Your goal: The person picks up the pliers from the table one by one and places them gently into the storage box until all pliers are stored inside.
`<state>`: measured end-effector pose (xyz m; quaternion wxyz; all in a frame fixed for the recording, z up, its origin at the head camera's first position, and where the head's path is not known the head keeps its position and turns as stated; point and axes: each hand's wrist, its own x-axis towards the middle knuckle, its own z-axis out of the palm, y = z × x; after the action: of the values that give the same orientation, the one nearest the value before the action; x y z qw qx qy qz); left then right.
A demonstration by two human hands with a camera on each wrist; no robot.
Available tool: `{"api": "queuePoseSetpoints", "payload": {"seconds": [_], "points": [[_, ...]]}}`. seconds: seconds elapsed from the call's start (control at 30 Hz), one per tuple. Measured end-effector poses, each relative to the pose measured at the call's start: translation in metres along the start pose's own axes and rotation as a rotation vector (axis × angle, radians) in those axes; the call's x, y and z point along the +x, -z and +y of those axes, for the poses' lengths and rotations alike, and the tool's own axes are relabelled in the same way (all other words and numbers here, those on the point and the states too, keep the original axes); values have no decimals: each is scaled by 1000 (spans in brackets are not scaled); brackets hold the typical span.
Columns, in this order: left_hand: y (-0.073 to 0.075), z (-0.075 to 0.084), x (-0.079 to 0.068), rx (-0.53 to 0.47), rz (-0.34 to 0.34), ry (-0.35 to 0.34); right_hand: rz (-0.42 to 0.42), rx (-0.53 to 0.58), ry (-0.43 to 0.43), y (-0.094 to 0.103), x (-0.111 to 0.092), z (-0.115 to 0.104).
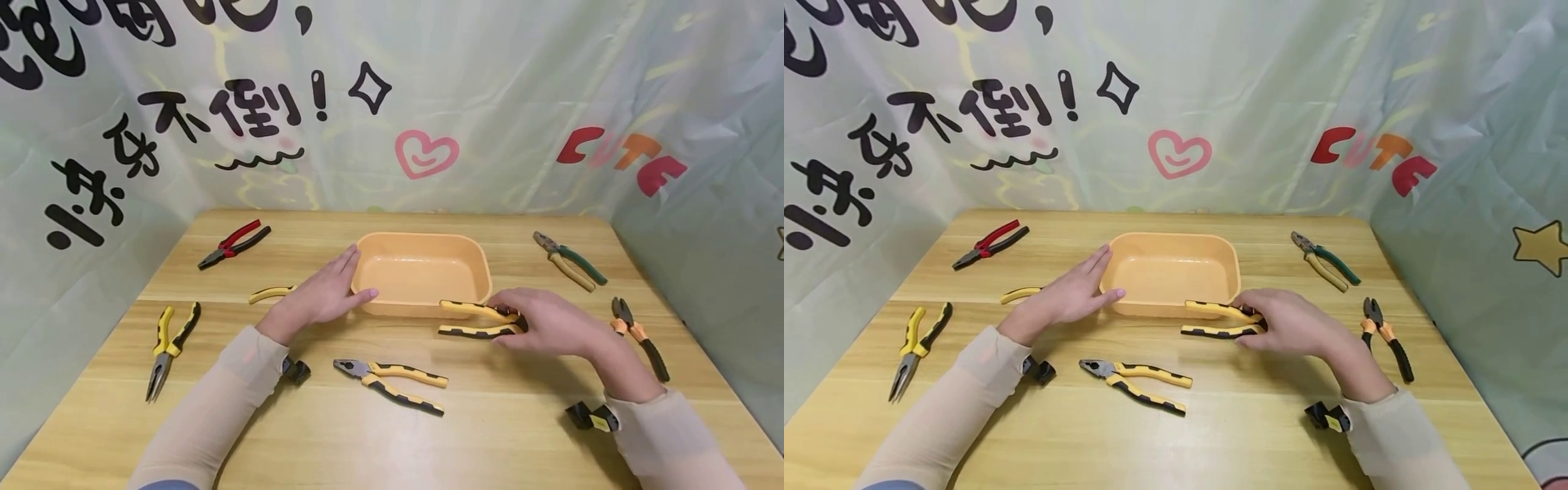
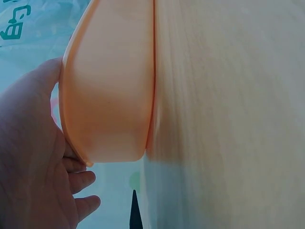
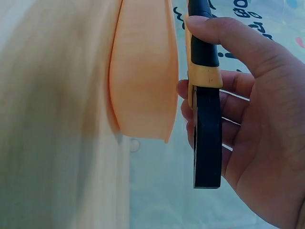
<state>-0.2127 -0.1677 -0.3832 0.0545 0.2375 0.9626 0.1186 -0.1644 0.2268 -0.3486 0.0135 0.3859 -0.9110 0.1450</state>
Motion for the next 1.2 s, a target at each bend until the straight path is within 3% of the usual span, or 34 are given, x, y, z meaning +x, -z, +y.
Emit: {"api": "queuePoseSetpoints", "payload": {"seconds": [0.57,1.2], "points": [[3,1,2,6,1,-5,7,0,-37,18,41,0],[-1,-1,0,8,10,-7,-55,-57,-142,15,92,-2]]}}
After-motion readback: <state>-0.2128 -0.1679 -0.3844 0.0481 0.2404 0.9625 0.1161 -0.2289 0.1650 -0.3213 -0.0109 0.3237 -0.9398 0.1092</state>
